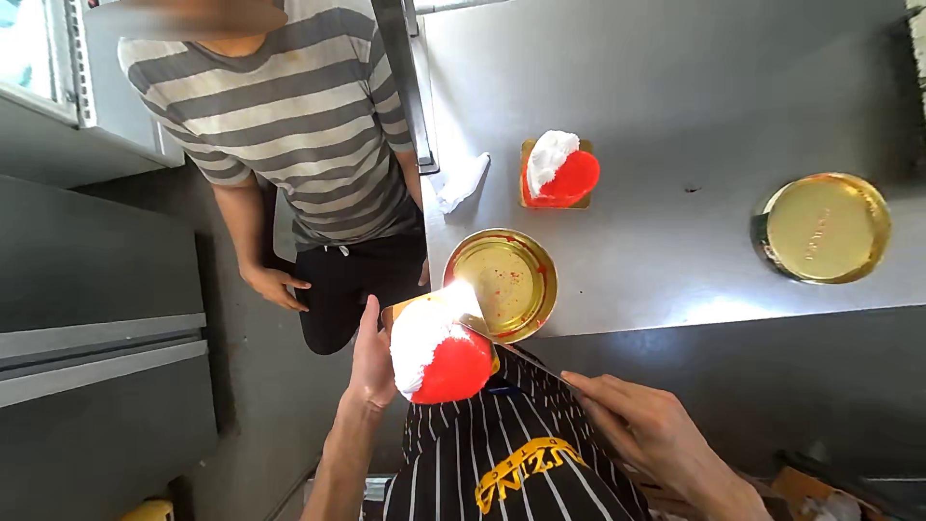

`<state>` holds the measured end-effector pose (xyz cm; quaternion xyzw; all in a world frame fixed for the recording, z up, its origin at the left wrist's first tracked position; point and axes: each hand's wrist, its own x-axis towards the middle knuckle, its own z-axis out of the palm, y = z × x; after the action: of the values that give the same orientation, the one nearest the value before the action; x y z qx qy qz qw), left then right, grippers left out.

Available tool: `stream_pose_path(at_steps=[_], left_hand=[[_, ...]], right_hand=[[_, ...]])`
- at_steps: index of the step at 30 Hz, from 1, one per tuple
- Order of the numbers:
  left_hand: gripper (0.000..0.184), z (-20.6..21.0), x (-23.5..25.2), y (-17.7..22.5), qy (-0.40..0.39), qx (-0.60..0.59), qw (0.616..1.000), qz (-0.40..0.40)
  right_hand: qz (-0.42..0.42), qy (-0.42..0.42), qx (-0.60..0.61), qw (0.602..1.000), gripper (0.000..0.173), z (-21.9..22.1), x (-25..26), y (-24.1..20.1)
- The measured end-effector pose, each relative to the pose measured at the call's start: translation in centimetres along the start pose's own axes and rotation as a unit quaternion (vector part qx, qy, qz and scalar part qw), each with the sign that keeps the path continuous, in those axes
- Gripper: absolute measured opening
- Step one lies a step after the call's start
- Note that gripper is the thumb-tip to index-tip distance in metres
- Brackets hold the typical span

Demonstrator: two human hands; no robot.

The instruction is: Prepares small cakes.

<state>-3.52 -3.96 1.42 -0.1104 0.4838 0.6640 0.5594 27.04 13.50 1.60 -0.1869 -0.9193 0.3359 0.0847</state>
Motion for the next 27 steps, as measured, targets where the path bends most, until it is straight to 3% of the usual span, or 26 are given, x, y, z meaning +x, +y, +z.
stream_pose_path(at_steps=[12, 18, 27], left_hand=[[0.083, -0.4, -0.1, 0.0, 0.001, 0.062, 0.998, -0.022], [0.083, -1.2, -0.2, -0.1, -0.014, 0.048, 0.999, -0.021], [0.082, -3.8, -0.1, -1.1, 0.020, 0.018, 0.999, 0.022]], right_hand=[[-0.011, -0.021, 0.000, 1.000, 0.034, -1.1, -0.2, 0.3], [0.032, 0.001, 0.041, 0.999, 0.033, -3.4, -0.4, 1.6], [0.091, -0.062, -0.105, 0.988, 0.035, -4.5, 3.9, 3.0]])
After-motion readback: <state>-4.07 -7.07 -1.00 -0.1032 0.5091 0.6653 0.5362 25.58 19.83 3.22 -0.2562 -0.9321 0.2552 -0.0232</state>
